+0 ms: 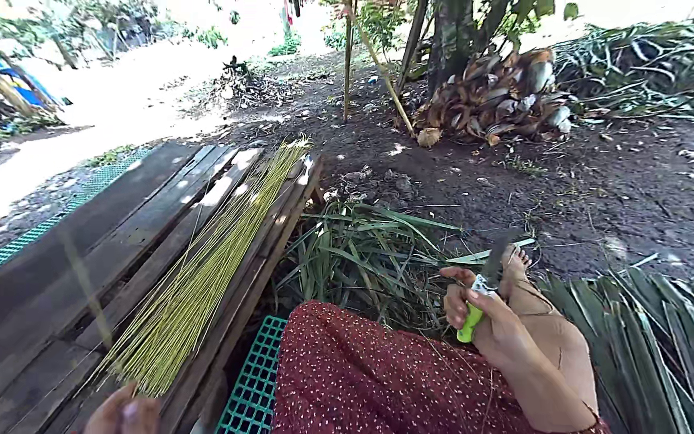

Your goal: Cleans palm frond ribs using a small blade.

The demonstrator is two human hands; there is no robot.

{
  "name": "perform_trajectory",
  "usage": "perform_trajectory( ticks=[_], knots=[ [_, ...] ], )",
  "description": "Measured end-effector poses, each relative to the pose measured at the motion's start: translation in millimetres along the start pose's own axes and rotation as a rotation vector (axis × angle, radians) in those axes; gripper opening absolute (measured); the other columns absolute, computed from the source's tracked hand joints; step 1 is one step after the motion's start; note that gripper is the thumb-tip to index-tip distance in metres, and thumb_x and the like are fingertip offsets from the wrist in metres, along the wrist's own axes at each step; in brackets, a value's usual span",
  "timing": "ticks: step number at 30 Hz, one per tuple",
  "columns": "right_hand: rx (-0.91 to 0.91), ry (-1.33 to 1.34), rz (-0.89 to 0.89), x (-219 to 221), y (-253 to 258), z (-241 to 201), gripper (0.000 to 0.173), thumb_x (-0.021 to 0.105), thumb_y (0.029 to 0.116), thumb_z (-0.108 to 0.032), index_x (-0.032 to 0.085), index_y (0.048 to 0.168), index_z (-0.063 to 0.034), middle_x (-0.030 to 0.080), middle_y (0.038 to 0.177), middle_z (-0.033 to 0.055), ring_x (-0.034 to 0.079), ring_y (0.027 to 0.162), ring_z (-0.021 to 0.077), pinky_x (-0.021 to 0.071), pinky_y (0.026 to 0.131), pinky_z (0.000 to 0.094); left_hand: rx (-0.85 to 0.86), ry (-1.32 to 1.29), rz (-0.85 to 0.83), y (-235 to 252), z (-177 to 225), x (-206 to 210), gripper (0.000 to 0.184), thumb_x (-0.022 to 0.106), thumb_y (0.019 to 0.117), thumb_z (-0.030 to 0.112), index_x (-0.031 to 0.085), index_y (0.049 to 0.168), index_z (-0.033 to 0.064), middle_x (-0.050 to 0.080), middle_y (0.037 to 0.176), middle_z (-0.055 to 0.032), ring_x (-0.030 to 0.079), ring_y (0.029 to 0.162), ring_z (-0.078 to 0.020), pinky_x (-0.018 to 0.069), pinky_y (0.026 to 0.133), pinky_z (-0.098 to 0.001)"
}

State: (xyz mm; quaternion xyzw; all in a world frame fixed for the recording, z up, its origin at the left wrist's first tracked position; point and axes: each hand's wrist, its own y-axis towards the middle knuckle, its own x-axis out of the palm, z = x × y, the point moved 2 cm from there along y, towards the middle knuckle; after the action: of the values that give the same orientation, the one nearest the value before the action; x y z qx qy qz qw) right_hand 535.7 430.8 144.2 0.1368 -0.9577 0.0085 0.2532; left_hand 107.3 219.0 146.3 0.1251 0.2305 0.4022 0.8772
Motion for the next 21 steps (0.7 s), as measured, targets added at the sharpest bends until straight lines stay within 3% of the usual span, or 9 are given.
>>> perform_trajectory(
  ticks=[2, 4, 7, 10, 12, 14, 17, 19, 21],
  knots=[
    [0.016, -0.113, -0.044, -3.1, -11.4, -5.2, 0.042, 0.048, 0.0909, -0.011, 0.052, 0.132, -0.004, 0.058, 0.077, -0.0088, 0.055, 0.06, 0.0003, 0.0483, 0.057, 0.016, 0.018, -0.046, -0.143, 11.1, 27.6, 41.2, 0.029, 0.047, 0.1042, 0.011, 0.052, 0.127, -0.0076, 0.063, 0.087, 0.013, 0.057, 0.07, 0.01, 0.0497, 0.064, -0.0131],
    [0.033, -0.168, -0.082, -0.3, -21.2, -10.7, 0.043, 0.046, 0.0907, -0.01, 0.053, 0.132, -0.0038, 0.058, 0.083, -0.0089, 0.055, 0.067, 0.0006, 0.0487, 0.062, 0.0177, 0.059, -0.06, -0.27, 21.5, 53.5, 78.8, 0.026, 0.047, 0.1039, 0.012, 0.059, 0.118, -0.0061, 0.065, 0.081, 0.0101, 0.055, 0.063, 0.0088, 0.0477, 0.059, -0.0122],
    [0.015, -0.139, -0.122, 11.0, -37.5, -24.2, 0.028, 0.046, 0.0927, -0.006, 0.061, 0.116, -0.0072, 0.065, 0.086, -0.0075, 0.061, 0.071, 0.0017, 0.053, 0.066, 0.0187, 0.183, -0.021, -0.436, 37.2, 88.5, 120.2, 0.026, 0.05, 0.1028, 0.015, 0.068, 0.11, -0.0026, 0.067, 0.078, 0.006, 0.055, 0.06, 0.0063, 0.0468, 0.056, -0.0125],
    [-0.079, -0.053, -0.148, 17.8, -47.8, -34.7, 0.02, 0.053, 0.0859, 0.001, 0.065, 0.097, -0.0116, 0.069, 0.076, -0.0058, 0.063, 0.061, 0.0029, 0.0531, 0.058, 0.0182, 0.323, 0.02, -0.587, 45.3, 126.7, 152.2, 0.025, 0.051, 0.102, 0.017, 0.072, 0.104, 0.0039, 0.067, 0.081, 0.0085, 0.054, 0.064, 0.0088, 0.0453, 0.059, -0.0098],
    [-0.161, -0.007, -0.19, 22.1, -50.3, -39.6, 0.018, 0.06, 0.0823, -0.002, 0.067, 0.092, -0.0151, 0.067, 0.076, -0.0087, 0.06, 0.059, 0.0004, 0.0509, 0.055, 0.0165, 0.368, 0.037, -0.697, 45.2, 152.0, 167.1, 0.026, 0.051, 0.1019, 0.018, 0.073, 0.105, 0.0053, 0.069, 0.089, 0.0072, 0.057, 0.072, 0.0081, 0.0471, 0.066, -0.0111],
    [-0.202, -0.023, -0.247, 26.4, -48.9, -43.6, 0.019, 0.058, 0.0876, -0.008, 0.065, 0.105, -0.0128, 0.064, 0.077, -0.0122, 0.057, 0.059, -0.0021, 0.0487, 0.055, 0.0151, 0.396, 0.046, -0.797, 43.3, 174.6, 179.6, 0.027, 0.05, 0.1024, 0.018, 0.072, 0.109, 0.0051, 0.069, 0.092, 0.0066, 0.057, 0.074, 0.0078, 0.0466, 0.067, -0.0111],
    [-0.186, -0.121, -0.353, 30.2, -40.8, -41.9, 0.044, 0.049, 0.101, -0.03, 0.052, 0.138, -0.0054, 0.058, 0.083, -0.0142, 0.054, 0.064, -0.0028, 0.0466, 0.059, 0.0144, 0.42, 0.084, -0.889, 40.3, 202.6, 195.4, 0.024, 0.052, 0.1026, 0.019, 0.072, 0.108, 0.0063, 0.068, 0.087, 0.0078, 0.056, 0.069, 0.0078, 0.0461, 0.063, -0.0112],
    [-0.161, -0.136, -0.39, 35.7, -33.3, -35.8, 0.054, 0.042, 0.1036, -0.029, 0.036, 0.15, -0.0032, 0.054, 0.081, -0.0138, 0.051, 0.065, -0.0021, 0.0463, 0.06, 0.016, 0.413, 0.158, -0.934, 38.2, 218.9, 203.5, 0.023, 0.051, 0.1037, 0.019, 0.071, 0.108, 0.0081, 0.065, 0.081, 0.0097, 0.053, 0.064, 0.0069, 0.0445, 0.06, -0.0118],
    [-0.155, -0.073, -0.419, 41.0, -23.5, -26.3, 0.062, 0.044, 0.103, -0.024, 0.024, 0.157, -0.0033, 0.054, 0.079, -0.013, 0.054, 0.064, -0.0009, 0.049, 0.061, 0.017, 0.41, 0.222, -0.959, 36.4, 231.0, 210.9, 0.023, 0.052, 0.1049, 0.019, 0.071, 0.108, 0.0087, 0.063, 0.078, 0.0094, 0.053, 0.062, 0.0059, 0.0441, 0.058, -0.0122]
  ],
)
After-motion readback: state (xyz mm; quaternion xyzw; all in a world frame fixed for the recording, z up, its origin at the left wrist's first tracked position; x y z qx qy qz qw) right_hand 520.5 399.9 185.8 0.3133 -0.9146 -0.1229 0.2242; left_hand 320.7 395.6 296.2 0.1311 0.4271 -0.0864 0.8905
